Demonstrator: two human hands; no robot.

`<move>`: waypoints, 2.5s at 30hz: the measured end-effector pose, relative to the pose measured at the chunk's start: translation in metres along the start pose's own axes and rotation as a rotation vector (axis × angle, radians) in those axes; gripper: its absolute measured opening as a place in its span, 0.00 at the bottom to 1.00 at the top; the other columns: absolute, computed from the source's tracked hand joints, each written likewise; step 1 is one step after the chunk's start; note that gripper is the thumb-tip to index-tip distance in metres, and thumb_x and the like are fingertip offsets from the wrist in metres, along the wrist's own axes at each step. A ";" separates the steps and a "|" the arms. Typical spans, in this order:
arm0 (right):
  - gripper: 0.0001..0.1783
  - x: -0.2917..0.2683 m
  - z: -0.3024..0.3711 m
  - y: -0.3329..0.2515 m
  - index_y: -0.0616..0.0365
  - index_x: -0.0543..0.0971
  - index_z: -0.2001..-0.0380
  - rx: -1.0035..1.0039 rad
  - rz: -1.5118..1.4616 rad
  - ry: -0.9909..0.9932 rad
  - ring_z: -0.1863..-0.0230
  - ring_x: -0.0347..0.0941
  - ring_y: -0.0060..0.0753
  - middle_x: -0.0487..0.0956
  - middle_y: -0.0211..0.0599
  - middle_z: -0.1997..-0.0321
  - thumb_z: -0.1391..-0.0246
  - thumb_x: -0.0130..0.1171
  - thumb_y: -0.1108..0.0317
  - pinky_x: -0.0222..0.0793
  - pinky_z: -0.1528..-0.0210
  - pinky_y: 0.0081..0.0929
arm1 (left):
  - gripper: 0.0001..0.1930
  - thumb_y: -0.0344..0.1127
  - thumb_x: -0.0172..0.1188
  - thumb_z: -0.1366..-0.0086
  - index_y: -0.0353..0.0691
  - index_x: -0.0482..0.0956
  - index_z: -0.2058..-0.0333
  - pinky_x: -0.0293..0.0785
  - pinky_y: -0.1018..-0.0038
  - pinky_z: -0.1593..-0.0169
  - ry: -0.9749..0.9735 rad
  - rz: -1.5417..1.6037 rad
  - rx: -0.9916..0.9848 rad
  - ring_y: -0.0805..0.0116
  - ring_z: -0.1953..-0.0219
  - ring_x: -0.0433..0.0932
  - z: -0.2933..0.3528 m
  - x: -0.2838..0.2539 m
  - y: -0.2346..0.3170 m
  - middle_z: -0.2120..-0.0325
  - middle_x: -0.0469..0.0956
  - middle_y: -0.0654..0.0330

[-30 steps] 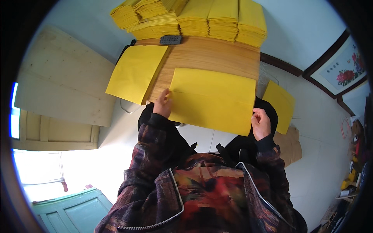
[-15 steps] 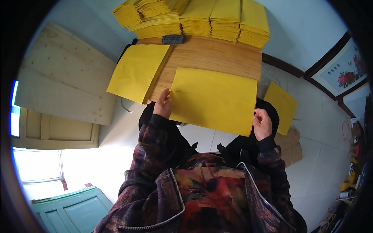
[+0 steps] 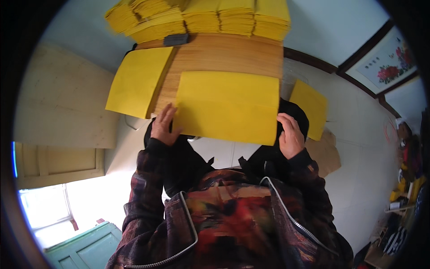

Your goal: The person sits on the floor and folds yellow paper sheets by hand, repeatedly folding each sheet in half and pressing the crease. Finished sheets are stacked on the table.

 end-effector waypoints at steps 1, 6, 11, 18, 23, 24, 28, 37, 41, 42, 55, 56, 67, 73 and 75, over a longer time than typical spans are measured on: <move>0.28 0.000 -0.001 -0.005 0.62 0.71 0.51 -0.048 0.023 -0.013 0.42 0.65 0.49 0.70 0.44 0.45 0.61 0.44 0.87 0.62 0.41 0.36 | 0.34 0.39 0.67 0.52 0.42 0.68 0.44 0.63 0.61 0.40 -0.047 -0.092 0.042 0.50 0.40 0.64 0.003 0.000 0.002 0.40 0.62 0.50; 0.26 -0.004 -0.004 -0.003 0.61 0.71 0.52 -0.025 -0.010 0.022 0.44 0.67 0.48 0.70 0.44 0.46 0.58 0.45 0.86 0.65 0.44 0.35 | 0.26 0.38 0.62 0.44 0.41 0.69 0.46 0.67 0.64 0.46 0.059 0.060 -0.181 0.54 0.47 0.70 0.011 -0.003 -0.030 0.47 0.69 0.52; 0.18 0.013 -0.015 0.058 0.60 0.73 0.54 0.345 -0.418 0.125 0.67 0.74 0.32 0.75 0.41 0.62 0.50 0.51 0.82 0.72 0.64 0.25 | 0.21 0.33 0.55 0.36 0.32 0.68 0.46 0.72 0.71 0.52 0.177 0.610 -0.302 0.65 0.58 0.77 -0.001 0.020 -0.075 0.55 0.75 0.51; 0.14 0.037 -0.049 0.089 0.68 0.73 0.55 0.408 -0.465 0.079 0.71 0.71 0.23 0.73 0.32 0.70 0.46 0.49 0.77 0.71 0.67 0.20 | 0.26 0.31 0.50 0.35 0.34 0.59 0.39 0.72 0.74 0.57 0.044 0.790 -0.431 0.65 0.52 0.74 -0.045 0.040 -0.106 0.48 0.71 0.56; 0.13 0.046 -0.059 0.092 0.70 0.72 0.56 0.474 -0.491 0.019 0.72 0.71 0.23 0.74 0.33 0.71 0.45 0.49 0.77 0.70 0.66 0.20 | 0.27 0.35 0.52 0.34 0.35 0.59 0.39 0.72 0.74 0.60 -0.028 0.871 -0.572 0.68 0.55 0.74 -0.060 0.039 -0.105 0.48 0.71 0.57; 0.13 0.048 -0.060 0.093 0.70 0.72 0.56 0.473 -0.482 0.016 0.72 0.71 0.23 0.75 0.33 0.71 0.45 0.49 0.77 0.70 0.66 0.21 | 0.27 0.37 0.52 0.34 0.36 0.59 0.39 0.71 0.74 0.60 -0.036 0.881 -0.568 0.69 0.56 0.73 -0.063 0.038 -0.102 0.48 0.71 0.57; 0.14 0.053 -0.061 0.096 0.71 0.72 0.56 0.473 -0.478 0.018 0.72 0.72 0.23 0.75 0.34 0.71 0.45 0.48 0.77 0.69 0.67 0.21 | 0.27 0.39 0.52 0.34 0.37 0.61 0.39 0.70 0.74 0.60 -0.063 0.855 -0.580 0.70 0.56 0.72 -0.072 0.038 -0.090 0.48 0.71 0.59; 0.12 0.048 -0.058 0.089 0.71 0.75 0.60 0.574 -0.634 0.070 0.74 0.75 0.27 0.79 0.41 0.72 0.46 0.51 0.75 0.70 0.69 0.24 | 0.27 0.39 0.53 0.35 0.39 0.61 0.39 0.67 0.73 0.56 0.048 0.904 -0.698 0.72 0.57 0.71 -0.065 0.034 -0.077 0.48 0.70 0.61; 0.12 0.043 -0.060 0.085 0.72 0.75 0.60 0.575 -0.604 0.039 0.74 0.75 0.26 0.79 0.41 0.73 0.45 0.50 0.75 0.70 0.69 0.23 | 0.27 0.39 0.53 0.35 0.39 0.61 0.39 0.68 0.73 0.56 0.002 0.911 -0.665 0.71 0.56 0.71 -0.064 0.037 -0.071 0.48 0.70 0.61; 0.12 0.042 -0.060 0.085 0.72 0.75 0.60 0.572 -0.620 0.038 0.74 0.75 0.26 0.79 0.41 0.74 0.45 0.50 0.75 0.70 0.69 0.23 | 0.27 0.39 0.53 0.35 0.38 0.61 0.39 0.68 0.73 0.56 0.013 0.907 -0.656 0.71 0.56 0.71 -0.064 0.036 -0.070 0.48 0.70 0.60; 0.12 0.045 -0.043 0.082 0.68 0.73 0.58 0.514 -0.632 0.071 0.73 0.71 0.21 0.76 0.32 0.70 0.45 0.48 0.78 0.70 0.69 0.19 | 0.29 0.40 0.54 0.37 0.38 0.61 0.39 0.70 0.72 0.59 0.068 0.784 -0.624 0.71 0.56 0.71 -0.048 0.030 -0.069 0.48 0.70 0.61; 0.12 0.043 -0.040 0.080 0.68 0.73 0.58 0.512 -0.635 0.070 0.73 0.70 0.20 0.76 0.31 0.71 0.46 0.48 0.79 0.69 0.70 0.19 | 0.28 0.40 0.54 0.37 0.38 0.61 0.39 0.70 0.72 0.59 0.055 0.806 -0.631 0.71 0.56 0.71 -0.045 0.032 -0.068 0.48 0.70 0.61; 0.13 0.048 -0.038 0.087 0.68 0.71 0.57 0.502 -0.657 0.054 0.75 0.69 0.18 0.74 0.30 0.72 0.48 0.50 0.79 0.66 0.76 0.18 | 0.28 0.38 0.54 0.36 0.36 0.62 0.40 0.71 0.76 0.60 0.031 0.776 -0.564 0.73 0.58 0.72 -0.046 0.038 -0.066 0.49 0.71 0.59; 0.14 0.052 -0.039 0.089 0.68 0.70 0.57 0.515 -0.606 0.023 0.75 0.69 0.18 0.73 0.31 0.73 0.49 0.51 0.80 0.66 0.75 0.19 | 0.28 0.36 0.55 0.37 0.33 0.62 0.41 0.70 0.76 0.58 0.087 0.820 -0.544 0.70 0.58 0.73 -0.044 0.036 -0.060 0.50 0.71 0.55; 0.15 0.053 -0.039 0.089 0.69 0.70 0.56 0.499 -0.579 0.052 0.75 0.69 0.19 0.74 0.31 0.73 0.49 0.52 0.81 0.67 0.74 0.20 | 0.28 0.36 0.55 0.38 0.34 0.62 0.40 0.70 0.76 0.57 0.095 0.769 -0.566 0.69 0.57 0.72 -0.043 0.035 -0.061 0.50 0.71 0.54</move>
Point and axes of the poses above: each hand's wrist, its own z-axis away from the middle knuckle, its own x-axis out of the palm, y = z × x, the point moved 6 cm from there along -z, towards the middle knuckle
